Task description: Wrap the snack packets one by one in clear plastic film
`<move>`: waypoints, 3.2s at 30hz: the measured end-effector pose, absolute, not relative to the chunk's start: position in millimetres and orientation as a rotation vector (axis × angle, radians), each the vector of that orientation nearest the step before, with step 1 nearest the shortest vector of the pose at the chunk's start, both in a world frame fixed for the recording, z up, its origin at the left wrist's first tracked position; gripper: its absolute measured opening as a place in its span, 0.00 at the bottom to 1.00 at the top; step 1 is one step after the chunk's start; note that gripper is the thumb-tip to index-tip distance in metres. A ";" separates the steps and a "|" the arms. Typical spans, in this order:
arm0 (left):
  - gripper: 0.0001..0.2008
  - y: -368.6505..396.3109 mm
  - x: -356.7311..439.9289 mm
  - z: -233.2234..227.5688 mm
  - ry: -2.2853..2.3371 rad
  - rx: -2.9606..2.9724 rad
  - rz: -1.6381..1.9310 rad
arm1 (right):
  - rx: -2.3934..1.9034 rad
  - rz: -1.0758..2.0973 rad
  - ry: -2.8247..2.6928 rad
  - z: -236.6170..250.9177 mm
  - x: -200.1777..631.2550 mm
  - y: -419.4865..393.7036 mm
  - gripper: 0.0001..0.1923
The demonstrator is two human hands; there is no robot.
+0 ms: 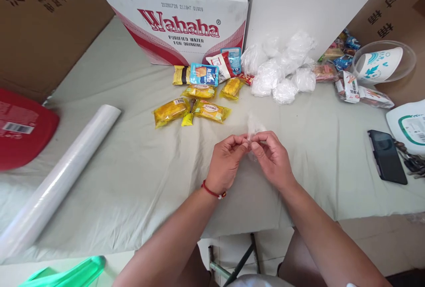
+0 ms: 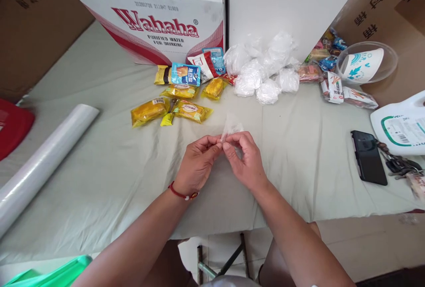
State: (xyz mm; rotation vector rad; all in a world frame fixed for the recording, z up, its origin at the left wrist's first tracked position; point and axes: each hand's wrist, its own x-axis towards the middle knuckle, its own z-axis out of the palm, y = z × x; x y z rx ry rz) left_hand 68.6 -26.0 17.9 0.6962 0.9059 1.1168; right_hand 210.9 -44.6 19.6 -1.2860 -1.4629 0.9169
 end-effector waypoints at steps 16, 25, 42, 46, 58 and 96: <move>0.05 -28.7 69.6 23.1 0.995 1.033 1.069 | -1.362 1.131 -1.213 22.9 214.8 -40.4 0.14; 0.09 -5.6 43.5 27.7 0.950 0.355 1.244 | -1.420 1.049 -1.006 21.6 234.2 -35.6 0.09; 0.08 18.4 9.2 38.8 1.166 -0.042 1.454 | -1.202 1.855 -1.919 62.2 325.5 -41.4 0.15; 0.08 9.3 18.8 42.2 1.112 0.138 1.277 | -1.444 1.399 -1.358 55.7 312.3 -34.7 0.18; 0.15 -15.4 48.8 33.0 1.222 0.551 1.067 | -1.193 1.832 -0.986 41.4 259.6 -39.1 0.24; 0.16 -34.4 66.5 27.8 0.893 0.757 0.986 | -1.374 0.495 -1.876 24.1 211.3 -63.2 0.12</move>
